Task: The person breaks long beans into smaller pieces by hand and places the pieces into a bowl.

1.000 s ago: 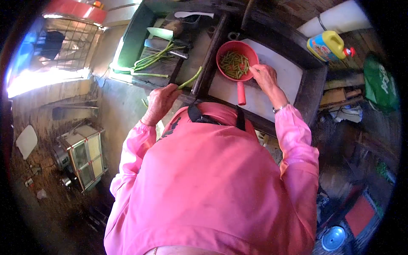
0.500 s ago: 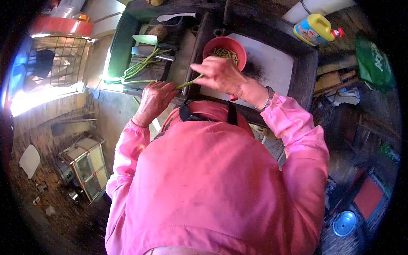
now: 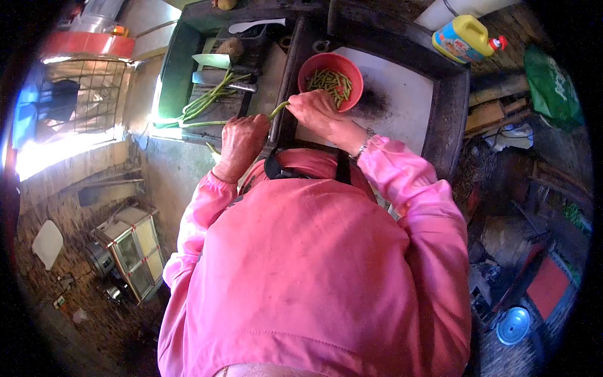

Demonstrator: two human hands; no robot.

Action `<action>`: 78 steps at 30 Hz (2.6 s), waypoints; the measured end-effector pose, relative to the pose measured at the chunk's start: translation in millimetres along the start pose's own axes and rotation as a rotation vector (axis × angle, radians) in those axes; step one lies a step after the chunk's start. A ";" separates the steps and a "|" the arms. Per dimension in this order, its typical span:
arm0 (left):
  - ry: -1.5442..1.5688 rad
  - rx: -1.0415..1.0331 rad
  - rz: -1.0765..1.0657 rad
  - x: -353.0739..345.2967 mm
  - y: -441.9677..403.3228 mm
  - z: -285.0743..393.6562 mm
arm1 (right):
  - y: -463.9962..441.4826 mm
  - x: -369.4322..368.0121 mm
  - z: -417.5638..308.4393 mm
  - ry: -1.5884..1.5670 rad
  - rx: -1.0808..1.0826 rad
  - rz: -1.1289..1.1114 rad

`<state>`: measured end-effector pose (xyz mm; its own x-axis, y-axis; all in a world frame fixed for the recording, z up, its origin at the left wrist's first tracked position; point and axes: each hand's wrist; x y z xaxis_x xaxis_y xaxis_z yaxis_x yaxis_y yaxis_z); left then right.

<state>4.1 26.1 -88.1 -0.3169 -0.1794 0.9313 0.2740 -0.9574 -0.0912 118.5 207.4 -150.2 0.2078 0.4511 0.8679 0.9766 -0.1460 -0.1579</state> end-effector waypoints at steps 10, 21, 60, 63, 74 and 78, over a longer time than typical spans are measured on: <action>0.272 0.190 -0.049 2.5 19.3 4.1 | 19.8 -3.6 101.0 -0.194 -0.504 -0.047; 0.549 0.177 -0.234 14.6 -2.5 1.9 | 7.6 55.8 -31.2 -0.257 0.169 -0.038; 1.153 0.540 -0.186 -17.8 29.3 -10.1 | 21.1 16.9 107.7 -0.157 -0.623 0.045; 1.064 0.437 -0.280 -13.1 24.3 -10.7 | 17.5 19.8 89.3 -0.286 -0.495 0.127; 0.947 0.199 -0.450 32.7 -16.3 -1.9 | 1.9 72.9 -20.5 -0.170 0.312 -0.034; 0.962 0.215 -0.366 33.9 -15.3 -12.0 | 7.5 68.2 -22.6 -0.254 0.232 -0.085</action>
<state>-21.8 31.9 -59.4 -0.9747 -0.0813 0.2080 0.1412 -0.9460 0.2918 138.7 217.2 -81.5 0.1039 0.6621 0.7422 0.9716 0.0920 -0.2181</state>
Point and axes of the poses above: each hand's wrist, its own y-axis away from the middle knuckle, its own x-axis out of the back of the hand, z = x × y, and after that the axes turned 4 degrees about -z, right-handed
